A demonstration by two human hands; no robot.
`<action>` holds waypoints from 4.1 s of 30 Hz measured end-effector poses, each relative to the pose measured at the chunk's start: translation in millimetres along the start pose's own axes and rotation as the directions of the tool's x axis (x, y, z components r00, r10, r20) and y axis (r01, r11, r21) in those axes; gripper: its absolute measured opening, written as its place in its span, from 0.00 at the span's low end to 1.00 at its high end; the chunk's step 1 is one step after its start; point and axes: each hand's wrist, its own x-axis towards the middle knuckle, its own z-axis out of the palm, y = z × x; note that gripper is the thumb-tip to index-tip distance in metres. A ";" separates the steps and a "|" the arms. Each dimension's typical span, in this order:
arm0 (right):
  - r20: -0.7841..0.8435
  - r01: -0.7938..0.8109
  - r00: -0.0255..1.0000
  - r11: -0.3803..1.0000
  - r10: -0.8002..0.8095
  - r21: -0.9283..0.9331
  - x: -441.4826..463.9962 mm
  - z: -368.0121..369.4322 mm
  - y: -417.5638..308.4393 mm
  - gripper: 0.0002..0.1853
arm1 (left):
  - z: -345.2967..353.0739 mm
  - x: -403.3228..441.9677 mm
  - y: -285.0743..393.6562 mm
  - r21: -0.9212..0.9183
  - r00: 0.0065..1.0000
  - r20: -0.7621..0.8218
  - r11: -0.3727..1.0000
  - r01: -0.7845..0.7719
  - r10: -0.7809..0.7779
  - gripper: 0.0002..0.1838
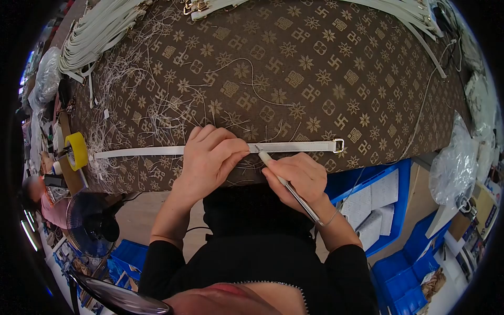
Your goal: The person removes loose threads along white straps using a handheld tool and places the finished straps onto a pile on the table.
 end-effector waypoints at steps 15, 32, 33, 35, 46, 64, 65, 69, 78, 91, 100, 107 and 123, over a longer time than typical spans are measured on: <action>0.004 0.011 1.000 1.000 -0.011 -0.011 -0.8 0.4 1.0 0.18 | -0.1 0.1 0.1 -0.006 1.000 0.008 1.000 0.008 -0.008 0.07; 0.023 -0.010 1.000 1.000 0.010 -0.012 -0.9 -0.3 -1.2 0.14 | -1.4 1.3 1.4 -0.019 1.000 0.004 1.000 0.017 -0.017 0.07; 0.018 -0.003 1.000 1.000 0.004 -0.011 -1.5 0.2 -0.5 0.14 | -1.3 1.3 1.5 -0.019 1.000 0.004 1.000 0.017 -0.017 0.07; 0.013 0.002 1.000 1.000 -0.002 -0.010 -2.1 0.1 -0.1 0.14 | -1.0 1.3 1.7 -0.016 1.000 0.002 1.000 0.025 -0.025 0.07; 0.024 0.009 1.000 1.000 -0.009 0.012 -2.3 -2.5 0.1 0.15 | 0.0 0.8 1.2 -0.004 0.999 0.014 0.999 0.035 -0.035 0.05; -0.015 0.040 0.999 0.999 -0.041 -0.012 -1.3 0.6 1.8 0.16 | 0.5 3.5 2.2 0.012 0.999 0.012 0.999 0.041 -0.042 0.05; -0.016 0.041 0.999 0.999 -0.041 -0.012 -1.2 0.7 1.7 0.16 | 0.4 3.9 2.5 0.017 0.999 0.017 0.999 0.038 -0.038 0.05; -0.018 0.042 0.999 0.999 -0.043 -0.014 -2.5 1.2 2.0 0.16 | 0.2 4.5 3.0 0.019 0.999 0.009 0.999 0.031 -0.032 0.06; -0.027 0.052 0.998 0.999 -0.053 -0.015 -3.7 2.2 3.1 0.16 | 1.2 4.3 2.4 0.026 1.000 0.001 0.999 0.023 -0.023 0.05; -0.021 0.061 0.998 0.998 -0.062 -0.031 -3.4 2.4 2.8 0.16 | 1.6 5.1 2.7 0.015 1.000 -0.009 0.999 0.030 -0.030 0.04; -0.009 0.073 0.997 0.997 -0.073 -0.038 -3.4 1.5 3.3 0.16 | 1.0 4.6 2.4 -0.001 0.999 0.004 0.999 0.047 -0.047 0.04; -0.066 -0.043 0.997 0.994 0.049 0.097 -7.3 -5.3 0.0 0.14 | -25.2 -0.6 -1.0 -0.191 0.946 -0.237 0.965 0.177 -0.221 0.16; -0.049 -0.251 0.958 0.911 0.281 0.328 -5.4 -6.7 -2.1 0.11 | -23.0 -2.2 -7.3 0.115 0.994 0.078 0.990 -0.079 0.071 0.08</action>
